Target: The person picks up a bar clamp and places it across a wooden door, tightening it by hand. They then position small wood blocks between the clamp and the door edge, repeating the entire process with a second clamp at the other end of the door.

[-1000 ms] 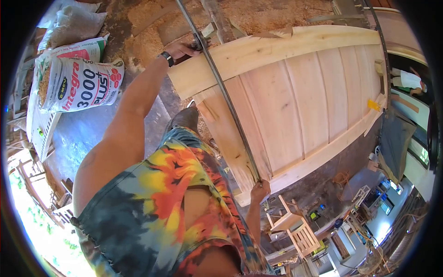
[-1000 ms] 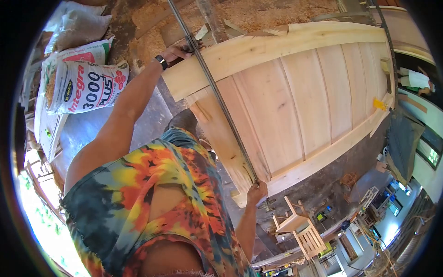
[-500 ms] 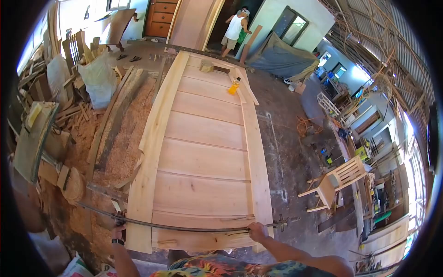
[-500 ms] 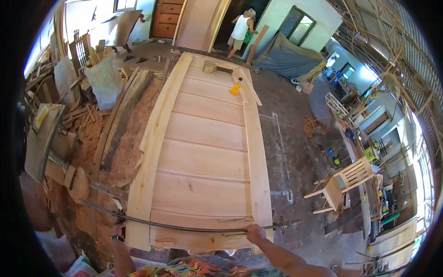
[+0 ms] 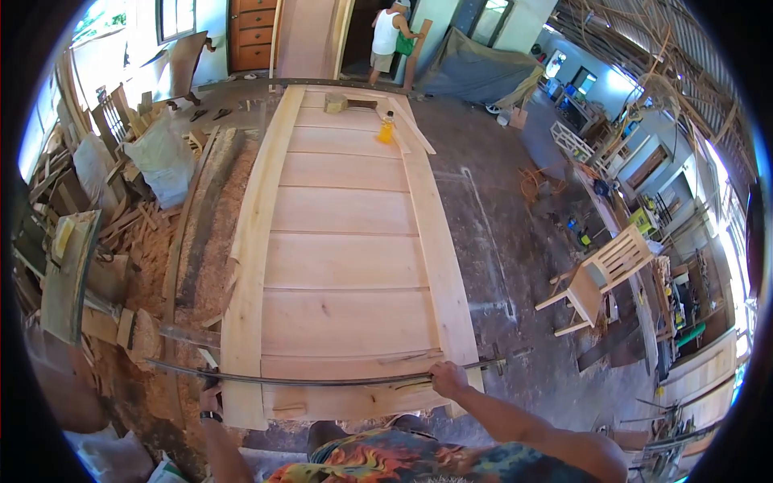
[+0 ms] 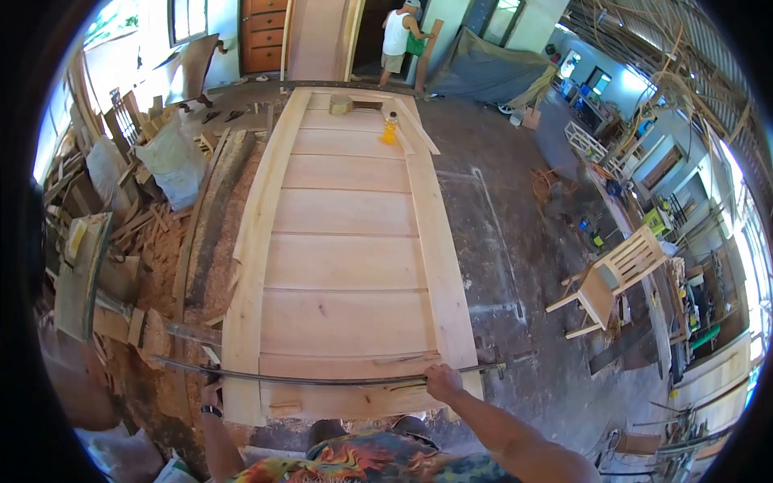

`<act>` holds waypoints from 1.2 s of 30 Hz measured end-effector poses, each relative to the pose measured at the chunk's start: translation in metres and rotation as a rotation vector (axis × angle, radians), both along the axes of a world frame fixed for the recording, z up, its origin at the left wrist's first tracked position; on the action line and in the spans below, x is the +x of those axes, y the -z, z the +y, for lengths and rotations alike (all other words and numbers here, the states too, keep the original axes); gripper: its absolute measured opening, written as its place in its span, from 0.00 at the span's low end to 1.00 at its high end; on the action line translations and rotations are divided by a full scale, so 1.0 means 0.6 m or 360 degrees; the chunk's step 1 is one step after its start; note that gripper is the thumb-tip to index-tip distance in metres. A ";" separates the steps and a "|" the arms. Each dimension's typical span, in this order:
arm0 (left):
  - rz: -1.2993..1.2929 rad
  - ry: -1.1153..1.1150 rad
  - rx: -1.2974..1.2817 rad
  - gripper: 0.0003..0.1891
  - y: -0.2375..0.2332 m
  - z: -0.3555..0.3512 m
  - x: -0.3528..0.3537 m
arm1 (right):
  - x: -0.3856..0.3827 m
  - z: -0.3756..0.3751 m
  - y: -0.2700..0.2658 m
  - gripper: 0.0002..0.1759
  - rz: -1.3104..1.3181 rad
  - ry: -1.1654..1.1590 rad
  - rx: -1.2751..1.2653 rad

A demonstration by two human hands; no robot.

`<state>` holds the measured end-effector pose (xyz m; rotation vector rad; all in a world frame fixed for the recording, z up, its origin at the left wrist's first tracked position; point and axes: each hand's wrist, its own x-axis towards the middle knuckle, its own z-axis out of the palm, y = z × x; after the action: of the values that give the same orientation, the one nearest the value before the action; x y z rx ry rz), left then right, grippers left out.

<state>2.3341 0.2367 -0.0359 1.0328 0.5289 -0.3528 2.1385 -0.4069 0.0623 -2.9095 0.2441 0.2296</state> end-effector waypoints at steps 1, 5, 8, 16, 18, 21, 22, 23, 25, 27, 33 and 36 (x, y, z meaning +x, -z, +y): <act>0.0021 -0.0037 0.0054 0.24 0.012 0.003 -0.002 | -0.002 0.001 -0.001 0.07 0.0074 0.0015 -0.0009; 0.0031 -0.0022 0.0387 0.23 -0.020 -0.009 0.003 | -0.001 0.010 -0.012 0.06 0.0071 0.0074 -0.0016; -0.0072 0.0011 0.0181 0.22 -0.013 -0.010 -0.005 | 0.000 0.004 -0.015 0.06 0.0074 0.0006 0.0029; -0.0109 -0.0019 0.0213 0.21 0.012 -0.001 -0.003 | 0.003 0.001 -0.005 0.06 0.0082 0.0034 0.0059; -0.0116 -0.0027 0.0201 0.20 0.004 -0.005 -0.006 | 0.004 0.001 -0.004 0.06 0.0066 0.0014 0.0058; -0.0091 -0.0011 0.0197 0.20 0.002 -0.003 -0.008 | 0.001 0.001 -0.010 0.06 0.0029 -0.0008 0.0058; -0.0062 0.0017 0.0199 0.19 -0.001 0.001 -0.006 | 0.001 0.003 -0.011 0.06 -0.0003 -0.0013 0.0060; -0.0069 0.0022 0.0203 0.19 -0.002 0.011 -0.002 | 0.002 0.003 -0.010 0.06 -0.0009 -0.0008 0.0063; 0.0337 0.0026 0.0090 0.19 0.009 0.033 0.004 | -0.001 0.002 -0.004 0.05 -0.0015 0.0017 0.0058; 0.0123 0.0102 0.0919 0.19 -0.027 0.037 0.005 | 0.001 0.003 -0.011 0.07 0.0115 0.0047 0.0057; -0.1027 -0.0163 0.2339 0.11 -0.154 -0.183 0.049 | -0.002 -0.002 0.012 0.09 0.0149 0.0085 0.0098; -0.1346 0.0670 0.1569 0.09 -0.249 -0.458 0.012 | -0.003 0.002 -0.012 0.10 0.0165 0.0166 0.0130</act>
<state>2.3412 -0.0382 0.1137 2.1069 -0.3585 0.0350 2.1367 -0.4059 0.0692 -2.7980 0.3923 0.3652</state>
